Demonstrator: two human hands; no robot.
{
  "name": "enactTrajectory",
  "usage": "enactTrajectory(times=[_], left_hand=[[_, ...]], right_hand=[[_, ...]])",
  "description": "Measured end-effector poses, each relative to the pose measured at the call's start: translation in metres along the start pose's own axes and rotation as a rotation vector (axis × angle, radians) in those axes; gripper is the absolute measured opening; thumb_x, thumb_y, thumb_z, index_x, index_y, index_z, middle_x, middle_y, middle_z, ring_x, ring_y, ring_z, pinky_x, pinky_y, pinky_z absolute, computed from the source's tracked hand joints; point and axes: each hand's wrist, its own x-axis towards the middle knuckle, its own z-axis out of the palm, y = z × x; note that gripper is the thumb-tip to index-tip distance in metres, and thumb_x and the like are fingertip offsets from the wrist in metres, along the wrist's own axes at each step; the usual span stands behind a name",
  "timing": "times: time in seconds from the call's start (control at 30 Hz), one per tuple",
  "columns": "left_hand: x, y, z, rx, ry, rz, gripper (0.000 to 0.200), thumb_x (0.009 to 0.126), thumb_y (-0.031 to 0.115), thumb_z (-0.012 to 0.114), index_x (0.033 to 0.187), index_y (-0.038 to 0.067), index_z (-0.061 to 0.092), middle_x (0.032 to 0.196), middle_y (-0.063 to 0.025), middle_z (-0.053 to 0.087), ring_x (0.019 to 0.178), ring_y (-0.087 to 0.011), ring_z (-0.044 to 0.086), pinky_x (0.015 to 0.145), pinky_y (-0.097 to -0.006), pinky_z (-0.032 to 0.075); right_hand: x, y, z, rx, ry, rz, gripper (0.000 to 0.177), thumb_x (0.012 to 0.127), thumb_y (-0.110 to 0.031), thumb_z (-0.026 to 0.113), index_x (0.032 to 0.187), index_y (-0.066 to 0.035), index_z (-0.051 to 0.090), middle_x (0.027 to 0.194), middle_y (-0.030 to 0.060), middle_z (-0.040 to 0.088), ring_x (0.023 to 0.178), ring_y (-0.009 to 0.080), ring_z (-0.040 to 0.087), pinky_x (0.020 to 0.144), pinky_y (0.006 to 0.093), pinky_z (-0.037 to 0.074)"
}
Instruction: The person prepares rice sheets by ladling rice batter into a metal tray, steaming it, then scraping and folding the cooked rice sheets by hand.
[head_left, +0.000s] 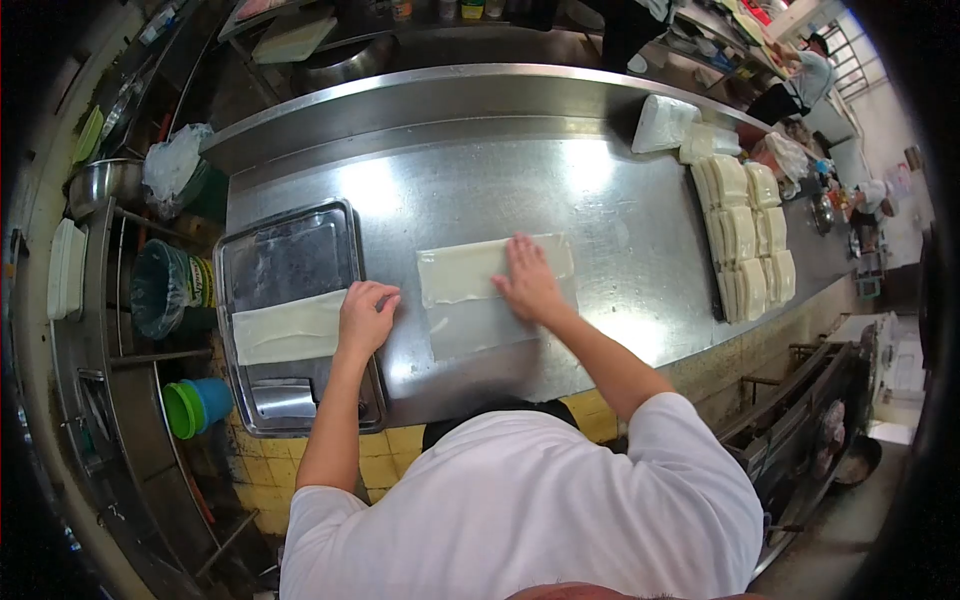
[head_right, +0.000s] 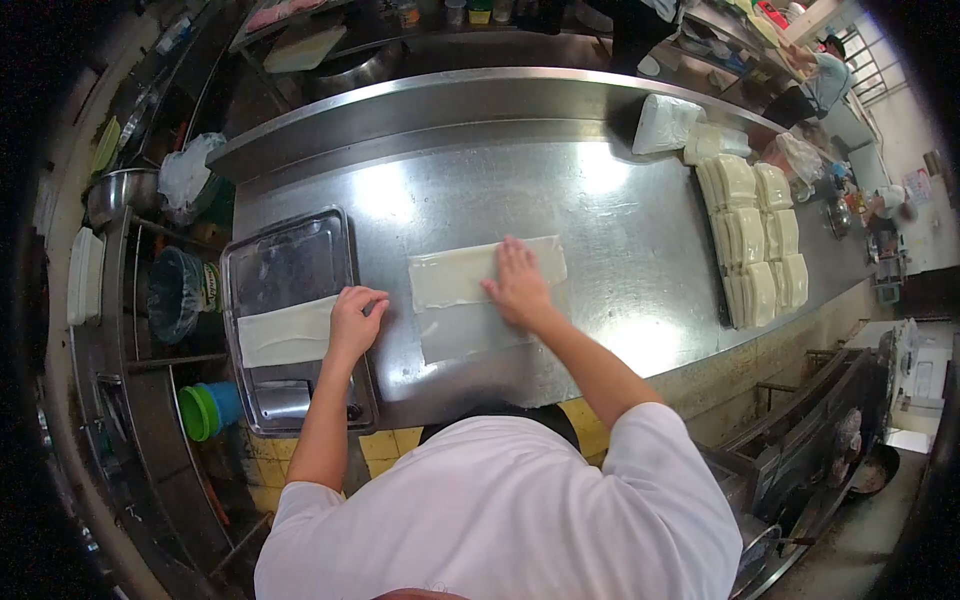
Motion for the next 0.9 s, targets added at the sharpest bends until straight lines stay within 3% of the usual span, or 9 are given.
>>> enactTrajectory(times=[0.2,0.27,0.43,0.5,0.63,0.7,0.73,0.83,0.9], left_hand=[[0.056,0.0,0.038,0.021,0.033,0.04,0.019,0.086,0.017,0.071,0.1,0.006,0.075,0.104,-0.0128,0.07,0.102,-0.0339,0.062,0.092,-0.0427,0.049],[0.071,-0.003,0.06,0.058,-0.021,0.003,0.019,0.087,0.018,0.07,0.102,0.005,0.074,0.106,-0.0138,0.069,0.104,-0.0348,0.061,0.093,-0.0429,0.049],[0.092,0.01,0.074,0.211,-0.193,-0.02,0.023,0.087,0.024,0.072,0.101,0.005,0.072,0.105,-0.0158,0.068,0.105,-0.0366,0.06,0.094,-0.0441,0.048],[0.099,0.022,0.067,0.306,-0.4,-0.122,0.028,0.084,0.031,0.075,0.096,0.006,0.071,0.103,-0.0161,0.067,0.104,-0.0369,0.06,0.094,-0.0447,0.048],[0.107,0.028,0.063,0.321,-0.429,-0.057,0.031,0.081,0.033,0.079,0.095,0.006,0.07,0.103,-0.0168,0.069,0.106,-0.0365,0.063,0.093,-0.0474,0.049],[0.112,0.032,0.063,0.253,-0.545,-0.241,0.031,0.082,0.032,0.079,0.098,0.006,0.072,0.106,-0.0173,0.071,0.105,-0.0366,0.066,0.09,-0.0473,0.052],[0.111,0.031,0.065,0.25,-0.55,-0.241,0.031,0.082,0.032,0.079,0.098,0.006,0.072,0.106,-0.0173,0.071,0.105,-0.0366,0.066,0.09,-0.0473,0.052],[0.112,0.026,0.063,0.24,-0.525,-0.196,0.029,0.082,0.03,0.078,0.098,0.006,0.074,0.102,-0.0175,0.074,0.1,-0.0361,0.069,0.087,-0.047,0.054],[0.111,0.03,0.055,0.138,-0.529,-0.228,0.024,0.082,0.028,0.078,0.095,0.009,0.078,0.093,-0.0166,0.074,0.094,-0.0346,0.07,0.085,-0.0462,0.054]], right_hand=[[0.035,-0.116,0.019,0.024,0.016,-0.192,0.078,0.103,-0.051,0.041,0.153,0.008,0.028,0.163,0.0255,0.022,0.153,0.0373,0.018,0.125,0.0498,0.013],[0.037,-0.131,0.006,0.063,-0.114,-0.251,0.077,0.103,-0.051,0.041,0.153,0.007,0.029,0.164,0.0244,0.022,0.153,0.0364,0.018,0.125,0.0495,0.014],[0.017,-0.068,0.005,0.067,-0.012,-0.124,0.076,0.103,-0.048,0.043,0.155,0.005,0.027,0.164,0.024,0.023,0.153,0.0361,0.019,0.125,0.0501,0.015],[-0.001,-0.02,-0.004,0.023,0.002,0.003,0.075,0.104,-0.048,0.042,0.155,0.005,0.026,0.164,0.024,0.021,0.154,0.0362,0.017,0.125,0.0502,0.015],[-0.018,0.046,-0.014,-0.026,-0.015,0.206,0.076,0.104,-0.049,0.04,0.155,0.005,0.024,0.165,0.0227,0.019,0.154,0.0361,0.016,0.125,0.0497,0.014],[-0.016,0.055,-0.018,-0.022,0.048,0.269,0.073,0.104,-0.045,0.043,0.154,0.005,0.028,0.163,0.0233,0.024,0.152,0.0382,0.021,0.124,0.0501,0.017],[-0.012,0.052,-0.019,-0.024,0.043,0.273,0.073,0.104,-0.045,0.043,0.154,0.005,0.028,0.163,0.0233,0.024,0.152,0.0382,0.021,0.124,0.0501,0.017],[0.02,0.017,-0.029,0.045,0.188,0.201,0.066,0.101,-0.038,0.052,0.15,0.004,0.037,0.156,0.0244,0.037,0.143,0.0407,0.039,0.118,0.0479,0.031],[0.044,-0.021,-0.051,0.449,0.058,0.115,0.058,0.093,-0.025,0.061,0.143,0.002,0.047,0.145,0.0245,0.051,0.128,0.0406,0.053,0.107,0.045,0.044]])
